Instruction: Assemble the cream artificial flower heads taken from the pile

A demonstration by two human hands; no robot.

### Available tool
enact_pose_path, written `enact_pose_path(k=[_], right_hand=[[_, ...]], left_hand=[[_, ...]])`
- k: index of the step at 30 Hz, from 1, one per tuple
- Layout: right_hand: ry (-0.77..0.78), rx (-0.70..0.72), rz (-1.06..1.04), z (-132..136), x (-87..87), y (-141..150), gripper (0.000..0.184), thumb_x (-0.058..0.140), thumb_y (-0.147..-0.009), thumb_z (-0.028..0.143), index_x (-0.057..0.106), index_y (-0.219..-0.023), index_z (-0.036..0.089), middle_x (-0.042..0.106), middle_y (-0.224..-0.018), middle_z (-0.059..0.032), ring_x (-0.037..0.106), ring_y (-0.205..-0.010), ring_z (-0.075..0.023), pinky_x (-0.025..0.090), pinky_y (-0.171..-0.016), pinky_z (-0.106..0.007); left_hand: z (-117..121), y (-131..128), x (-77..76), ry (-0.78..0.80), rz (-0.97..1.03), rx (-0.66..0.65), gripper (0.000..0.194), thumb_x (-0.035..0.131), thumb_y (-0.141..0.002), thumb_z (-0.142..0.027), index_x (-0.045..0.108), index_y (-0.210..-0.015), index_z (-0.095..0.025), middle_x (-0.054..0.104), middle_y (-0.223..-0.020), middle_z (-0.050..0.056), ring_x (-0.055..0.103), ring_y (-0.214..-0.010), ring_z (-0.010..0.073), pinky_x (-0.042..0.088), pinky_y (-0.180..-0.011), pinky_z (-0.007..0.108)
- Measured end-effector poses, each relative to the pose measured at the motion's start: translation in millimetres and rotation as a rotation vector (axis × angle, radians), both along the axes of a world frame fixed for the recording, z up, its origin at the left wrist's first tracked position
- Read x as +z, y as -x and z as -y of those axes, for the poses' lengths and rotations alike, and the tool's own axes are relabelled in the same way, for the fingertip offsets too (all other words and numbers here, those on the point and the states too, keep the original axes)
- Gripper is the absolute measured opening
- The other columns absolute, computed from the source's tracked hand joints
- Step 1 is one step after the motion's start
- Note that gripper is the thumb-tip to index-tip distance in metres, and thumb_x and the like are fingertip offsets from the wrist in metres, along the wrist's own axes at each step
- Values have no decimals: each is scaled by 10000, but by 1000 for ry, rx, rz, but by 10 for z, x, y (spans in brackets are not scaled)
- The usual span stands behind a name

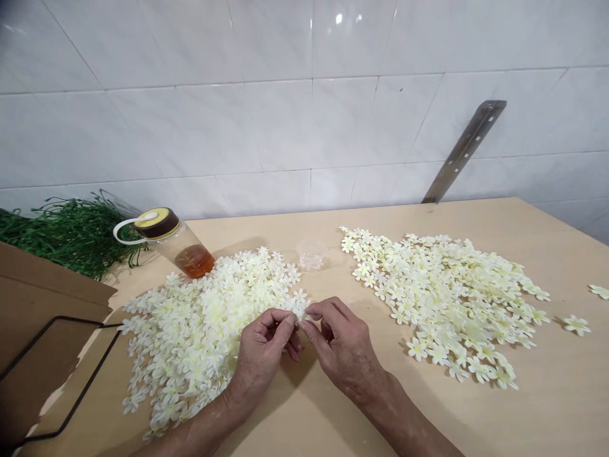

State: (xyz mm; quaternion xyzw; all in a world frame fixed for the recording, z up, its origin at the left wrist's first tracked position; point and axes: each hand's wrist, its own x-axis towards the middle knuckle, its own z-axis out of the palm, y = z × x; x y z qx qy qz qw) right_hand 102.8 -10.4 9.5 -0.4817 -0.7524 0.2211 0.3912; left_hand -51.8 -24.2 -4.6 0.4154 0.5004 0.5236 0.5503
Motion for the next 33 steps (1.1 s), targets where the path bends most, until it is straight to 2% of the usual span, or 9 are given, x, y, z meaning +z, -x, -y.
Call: enact_pose_path(k=[3,10,17,22,26,31,33], right_hand=[[1,9,-8,-12,-22,19,123,528,-930,285,629,-959,221,645,-904,-63,565,-602,-135,487,-581,-269],[57,9,-70,-15,39,11,130,553,-917,267,672,-902,217,660,-874,-55,603,-692,-158,510,-647,-280],[305,-39,-225,-5,21,11,218,567,-899,393,679,-881,207,672,-886,-66,614,-688,-169,521,-536,-251],[441,-108,-299,-14,62,-3,312,586,-862,494,662,-886,192,653,-726,-37,558,-532,-138,504,-457,-244],[407,-222,-231,-102,35,-134,349,574,-858,531,660,-895,195,604,-597,0,533,-451,-132,475,-439,-251],[225,-321,-14,-243,-39,-304,310,558,-875,493,681,-860,208,690,-786,-49,603,-596,-171,511,-556,-290],[189,-287,-12,-248,-17,-294,298,562,-877,475,694,-866,208,698,-847,-63,616,-649,-181,523,-587,-302]], left_hand=[[8,6,-14,-13,-19,-25,263,618,-858,-379,629,-794,-124,608,-537,3,564,-444,113,492,-456,222],[17,24,-6,-21,-12,-65,273,597,-878,-388,617,-811,-123,617,-560,9,569,-448,110,491,-468,221],[-12,11,42,46,42,-65,313,634,-836,-433,603,-780,-127,619,-534,11,546,-411,104,471,-450,215],[-26,13,70,74,49,-41,329,647,-820,-450,602,-769,-129,624,-531,14,550,-413,105,464,-453,211],[-18,5,76,88,71,-26,331,668,-798,-455,604,-763,-132,630,-532,16,553,-418,113,474,-455,224],[-14,-3,69,86,95,-32,331,654,-811,-450,607,-760,-127,626,-525,17,542,-413,109,473,-453,227],[-14,-4,63,81,99,-38,321,650,-818,-438,607,-760,-124,628,-532,19,545,-417,109,475,-453,227]])
